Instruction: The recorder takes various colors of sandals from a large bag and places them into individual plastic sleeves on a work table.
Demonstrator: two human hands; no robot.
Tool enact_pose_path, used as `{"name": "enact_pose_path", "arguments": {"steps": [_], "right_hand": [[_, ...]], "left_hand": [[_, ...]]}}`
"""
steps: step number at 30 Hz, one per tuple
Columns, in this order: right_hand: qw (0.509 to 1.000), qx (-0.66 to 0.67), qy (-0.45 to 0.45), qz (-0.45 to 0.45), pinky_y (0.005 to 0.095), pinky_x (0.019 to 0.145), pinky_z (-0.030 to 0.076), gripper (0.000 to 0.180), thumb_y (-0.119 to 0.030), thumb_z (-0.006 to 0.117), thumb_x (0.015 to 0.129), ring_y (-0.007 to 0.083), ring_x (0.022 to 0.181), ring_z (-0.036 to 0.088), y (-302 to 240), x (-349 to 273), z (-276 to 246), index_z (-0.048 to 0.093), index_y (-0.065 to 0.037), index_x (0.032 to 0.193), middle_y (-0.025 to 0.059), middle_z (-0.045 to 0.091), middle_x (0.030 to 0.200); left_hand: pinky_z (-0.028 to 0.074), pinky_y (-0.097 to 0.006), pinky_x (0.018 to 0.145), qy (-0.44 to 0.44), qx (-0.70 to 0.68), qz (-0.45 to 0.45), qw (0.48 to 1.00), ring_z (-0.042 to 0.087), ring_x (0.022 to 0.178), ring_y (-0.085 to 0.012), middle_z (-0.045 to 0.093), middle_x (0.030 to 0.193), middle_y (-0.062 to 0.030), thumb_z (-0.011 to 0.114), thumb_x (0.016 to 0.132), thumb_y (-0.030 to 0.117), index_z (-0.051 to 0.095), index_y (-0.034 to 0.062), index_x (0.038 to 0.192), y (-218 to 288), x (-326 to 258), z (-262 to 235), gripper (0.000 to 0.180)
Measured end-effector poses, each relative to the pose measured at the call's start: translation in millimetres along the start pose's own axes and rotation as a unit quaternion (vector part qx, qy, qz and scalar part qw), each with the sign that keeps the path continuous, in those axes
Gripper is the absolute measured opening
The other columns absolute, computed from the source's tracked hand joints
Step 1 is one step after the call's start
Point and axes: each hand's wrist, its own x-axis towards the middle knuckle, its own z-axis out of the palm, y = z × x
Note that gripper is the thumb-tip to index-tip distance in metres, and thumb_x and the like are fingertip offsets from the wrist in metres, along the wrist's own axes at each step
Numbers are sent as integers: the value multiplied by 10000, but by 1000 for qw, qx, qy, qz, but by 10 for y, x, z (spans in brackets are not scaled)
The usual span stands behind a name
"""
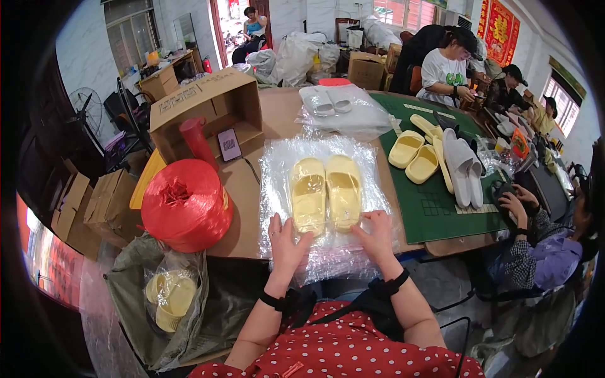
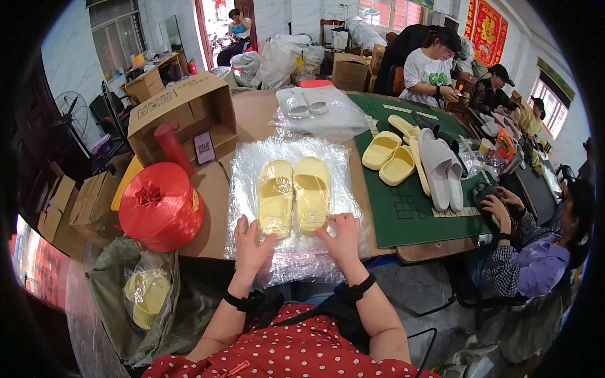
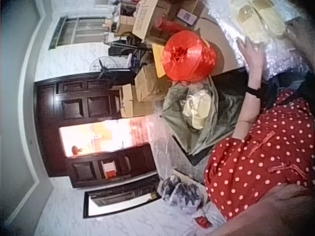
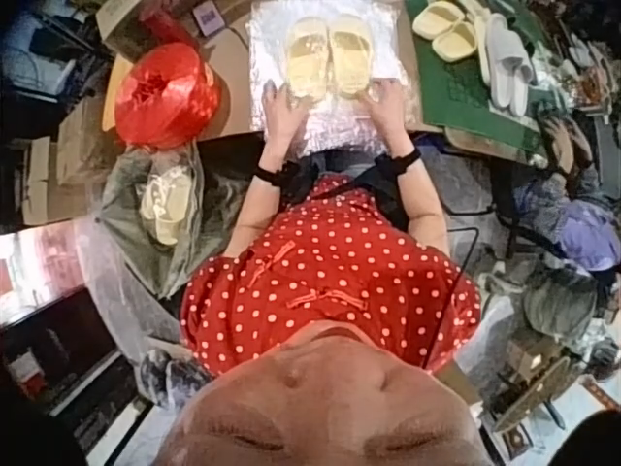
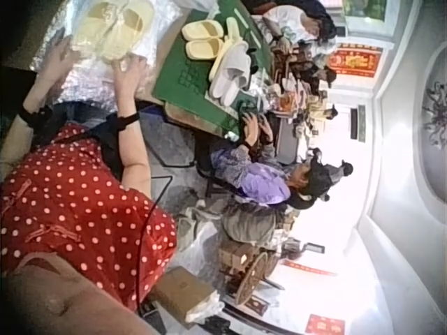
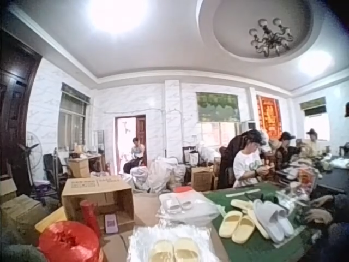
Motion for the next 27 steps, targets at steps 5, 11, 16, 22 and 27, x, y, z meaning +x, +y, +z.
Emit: {"name": "enact_pose_path", "arguments": {"steps": [5,11,16,22,27], "right_hand": [[998,29,32,-54,378,877,452,324,-185,770,749,283,993,558,1,-19,69,641,-37,1006,145,604,1134],[888,436,-64,132,295,795,470,292,-130,754,822,137,967,582,-91,-125,20,575,-21,1025,74,610,1106],[865,453,-117,179,234,804,470,234,-66,731,866,74,952,566,-167,-148,-108,525,-46,976,36,591,1093],[858,513,-18,35,269,810,478,253,14,701,855,93,965,554,-378,-154,-165,461,-61,875,96,567,1199],[951,299,76,-19,285,786,484,265,-4,721,822,171,912,574,-444,-191,-127,459,-40,827,172,531,1251]], "left_hand": [[304,-465,1132,24,-7,-8,1000,349,1371,-427,417,1446,-303,814,764,296,594,-98,1228,-20,-52,-5,647],[367,-460,1073,30,-102,-41,994,446,1253,-378,524,1329,-234,819,755,255,620,-48,1162,191,-168,-256,545],[494,-374,893,-3,-286,-93,954,584,1007,-243,626,1136,-158,802,811,255,576,-28,1235,183,-226,-248,559],[501,-250,743,-203,-566,-271,752,616,845,-110,676,1039,-77,709,889,155,539,-53,1278,331,-164,-439,473],[516,-275,809,-215,-596,-265,726,636,978,-140,663,1143,-77,643,934,133,532,-23,1306,561,-276,-395,419]]}}
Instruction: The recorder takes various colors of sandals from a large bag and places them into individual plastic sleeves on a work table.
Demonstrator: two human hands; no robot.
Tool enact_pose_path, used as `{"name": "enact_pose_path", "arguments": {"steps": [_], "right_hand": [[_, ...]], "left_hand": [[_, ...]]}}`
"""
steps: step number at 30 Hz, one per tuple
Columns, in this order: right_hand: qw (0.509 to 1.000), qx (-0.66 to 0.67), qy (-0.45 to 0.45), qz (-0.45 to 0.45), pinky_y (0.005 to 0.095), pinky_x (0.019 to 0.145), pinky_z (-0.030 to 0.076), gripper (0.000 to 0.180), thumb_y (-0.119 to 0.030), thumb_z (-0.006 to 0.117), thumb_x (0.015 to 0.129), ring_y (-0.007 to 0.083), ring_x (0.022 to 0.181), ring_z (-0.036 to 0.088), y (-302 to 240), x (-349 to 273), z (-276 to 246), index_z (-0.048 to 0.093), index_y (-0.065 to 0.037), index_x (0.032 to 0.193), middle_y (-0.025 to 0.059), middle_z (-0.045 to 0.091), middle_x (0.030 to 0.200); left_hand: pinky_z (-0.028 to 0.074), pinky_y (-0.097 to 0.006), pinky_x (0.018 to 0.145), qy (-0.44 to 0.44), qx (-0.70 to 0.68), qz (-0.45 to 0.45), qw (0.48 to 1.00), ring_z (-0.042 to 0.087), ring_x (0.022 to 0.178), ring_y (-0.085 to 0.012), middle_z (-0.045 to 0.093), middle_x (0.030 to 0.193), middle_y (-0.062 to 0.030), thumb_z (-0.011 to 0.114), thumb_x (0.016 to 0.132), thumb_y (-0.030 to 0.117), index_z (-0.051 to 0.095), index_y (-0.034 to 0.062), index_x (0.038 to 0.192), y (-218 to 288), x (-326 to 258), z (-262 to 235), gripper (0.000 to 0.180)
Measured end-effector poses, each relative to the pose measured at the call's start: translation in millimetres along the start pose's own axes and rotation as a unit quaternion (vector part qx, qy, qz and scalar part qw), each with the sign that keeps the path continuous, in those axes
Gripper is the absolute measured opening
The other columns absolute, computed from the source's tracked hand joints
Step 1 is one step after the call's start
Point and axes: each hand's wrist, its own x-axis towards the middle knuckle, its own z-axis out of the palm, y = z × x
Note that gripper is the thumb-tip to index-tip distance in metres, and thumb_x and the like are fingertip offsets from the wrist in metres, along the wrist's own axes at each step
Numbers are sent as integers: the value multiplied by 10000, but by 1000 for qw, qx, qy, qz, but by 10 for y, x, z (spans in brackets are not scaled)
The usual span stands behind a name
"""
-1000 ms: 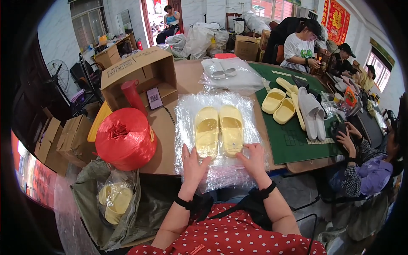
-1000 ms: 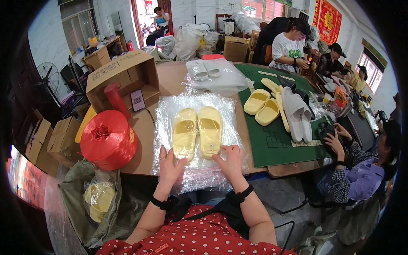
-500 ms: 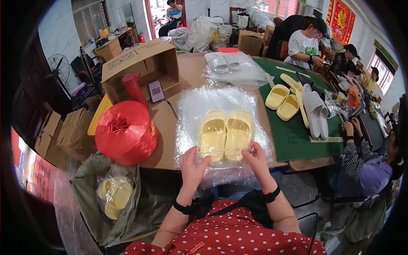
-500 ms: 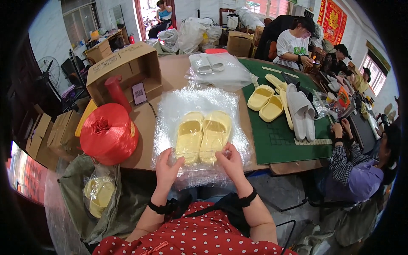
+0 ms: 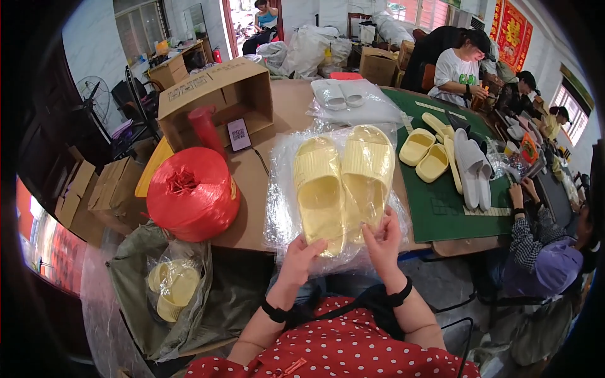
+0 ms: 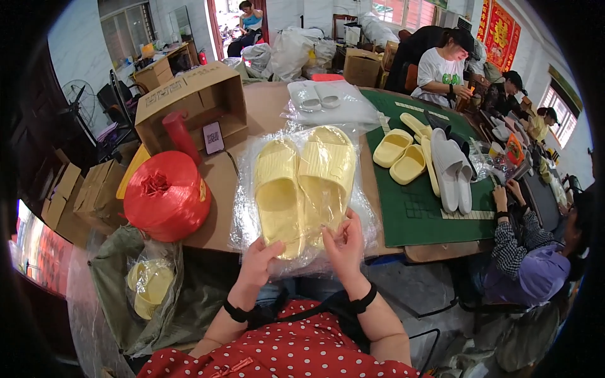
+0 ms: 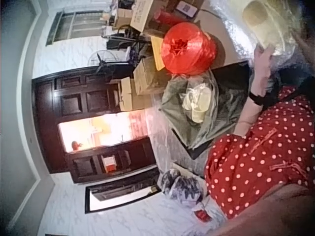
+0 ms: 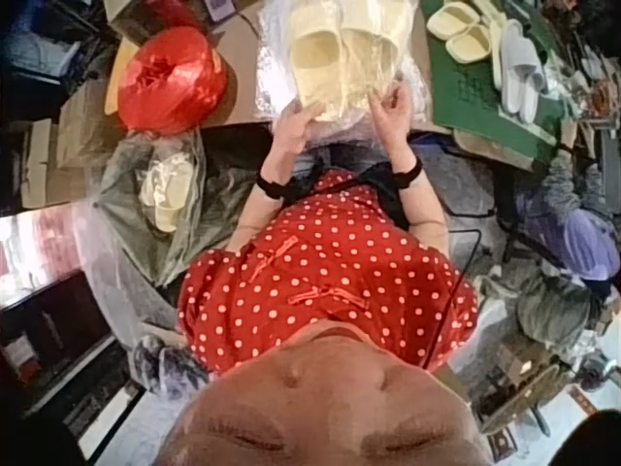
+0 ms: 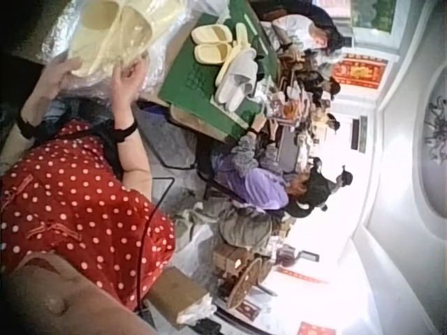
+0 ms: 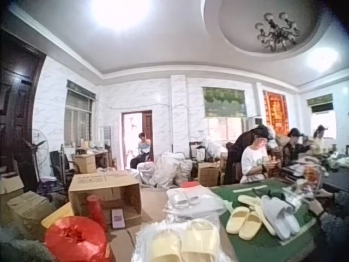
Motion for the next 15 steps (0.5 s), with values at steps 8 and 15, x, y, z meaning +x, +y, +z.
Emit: {"name": "enact_pose_path", "arguments": {"steps": [8,15], "right_hand": [[993,-22,-113,-37,327,807,479,286,-74,760,776,287,973,576,-135,-24,72,478,-54,815,218,511,1228],[966,113,-230,-35,407,1055,373,214,-142,688,810,320,1225,497,-131,12,146,559,-69,964,173,520,1296]], "left_hand": [[504,-349,974,-14,-100,83,991,608,1137,-184,612,1270,-84,569,961,34,475,4,1367,-107,-81,76,417],[455,-371,1004,195,-22,333,922,570,1184,-207,566,1335,-96,608,955,112,446,22,1409,78,-329,-496,490]]}}
